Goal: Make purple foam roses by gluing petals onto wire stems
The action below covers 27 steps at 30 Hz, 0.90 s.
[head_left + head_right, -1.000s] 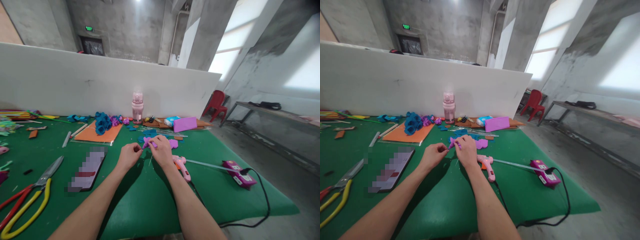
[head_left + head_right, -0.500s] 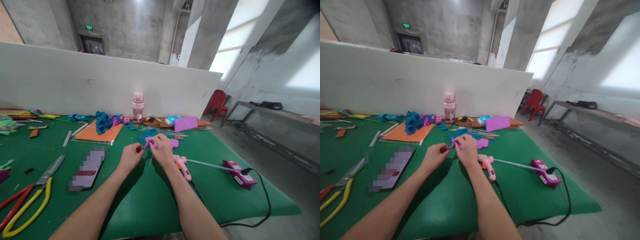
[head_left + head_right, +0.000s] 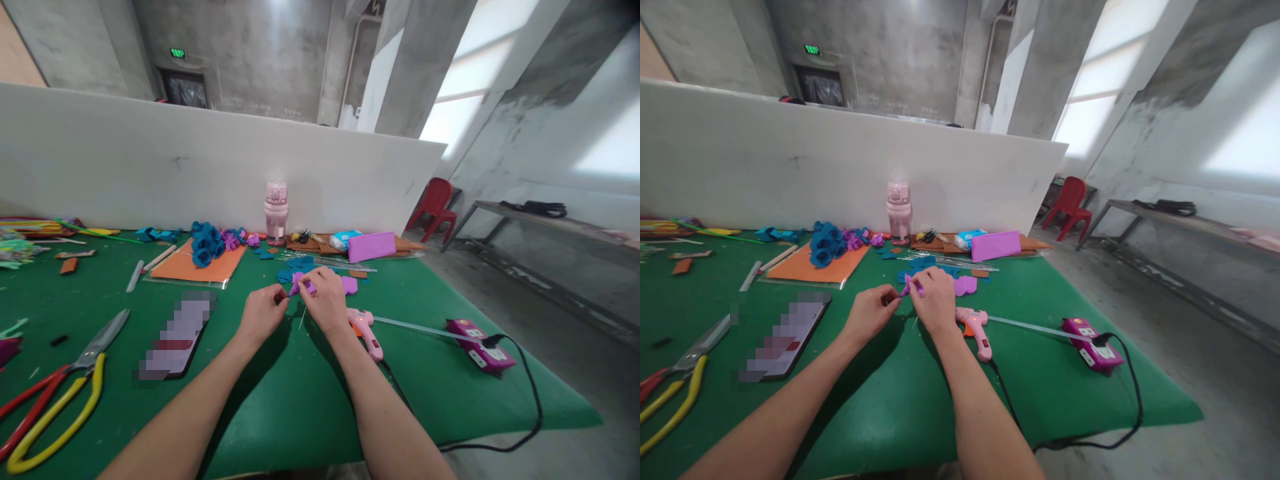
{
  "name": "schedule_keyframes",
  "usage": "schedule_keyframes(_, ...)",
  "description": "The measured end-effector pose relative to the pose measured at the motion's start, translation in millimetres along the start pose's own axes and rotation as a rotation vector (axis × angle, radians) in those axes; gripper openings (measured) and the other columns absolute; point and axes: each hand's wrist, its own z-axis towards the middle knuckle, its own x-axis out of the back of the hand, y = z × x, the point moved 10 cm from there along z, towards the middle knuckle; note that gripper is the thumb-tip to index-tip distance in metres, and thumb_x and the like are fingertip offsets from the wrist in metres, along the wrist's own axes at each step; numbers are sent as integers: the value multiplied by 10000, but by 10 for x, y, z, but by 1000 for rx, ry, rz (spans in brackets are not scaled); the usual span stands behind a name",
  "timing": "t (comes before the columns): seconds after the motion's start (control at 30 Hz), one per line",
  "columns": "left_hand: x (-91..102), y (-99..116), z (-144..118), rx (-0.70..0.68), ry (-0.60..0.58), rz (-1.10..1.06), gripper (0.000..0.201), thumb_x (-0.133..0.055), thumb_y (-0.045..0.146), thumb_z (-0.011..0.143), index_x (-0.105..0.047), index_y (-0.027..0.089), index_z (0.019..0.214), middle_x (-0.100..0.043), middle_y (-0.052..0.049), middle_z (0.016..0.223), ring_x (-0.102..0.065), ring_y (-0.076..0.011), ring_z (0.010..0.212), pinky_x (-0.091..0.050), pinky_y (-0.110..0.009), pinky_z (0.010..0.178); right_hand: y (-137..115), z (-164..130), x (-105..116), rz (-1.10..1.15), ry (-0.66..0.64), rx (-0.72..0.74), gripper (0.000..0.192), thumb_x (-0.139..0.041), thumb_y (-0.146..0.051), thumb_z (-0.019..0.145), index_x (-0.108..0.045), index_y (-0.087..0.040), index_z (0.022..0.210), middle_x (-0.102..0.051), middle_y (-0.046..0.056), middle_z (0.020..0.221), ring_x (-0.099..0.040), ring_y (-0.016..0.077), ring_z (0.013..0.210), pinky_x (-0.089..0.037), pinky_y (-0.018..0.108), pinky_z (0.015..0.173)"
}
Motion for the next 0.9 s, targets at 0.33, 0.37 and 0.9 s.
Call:
schedule_keyframes(0.33, 125, -304, 46, 172, 194, -585, 163, -611, 311, 682, -636, 161, 739, -635, 8, 625, -603, -144, 588, -453, -235, 583, 447, -96, -197, 827, 107, -467, 275, -438, -408, 845, -607, -197, 793, -591, 15, 757, -522, 150, 719, -398, 265, 691)
schedule_keyframes(0.37, 135, -315, 47, 171, 216, -639, 178, -629, 307, 669, -645, 157, 763, -647, 4, 653, -607, -149, 614, -464, -242, 600, 442, -114, -322, 925, 56, -508, 270, -470, -418, 824, -617, -197, 781, -594, 9, 734, -523, 145, 697, -401, 260, 673)
schedule_keyframes(0.9, 349, -286, -21, 37, 376, -474, 112, -624, 264, 692, -617, 159, 652, -542, 43, 580, -458, -100, 563, -367, -192, 549, -3, -251, -667, 1286, -323, -600, 145, -673, -307, 663, -635, -175, 713, -587, -22, 647, -486, 81, 543, -384, 217, 567)
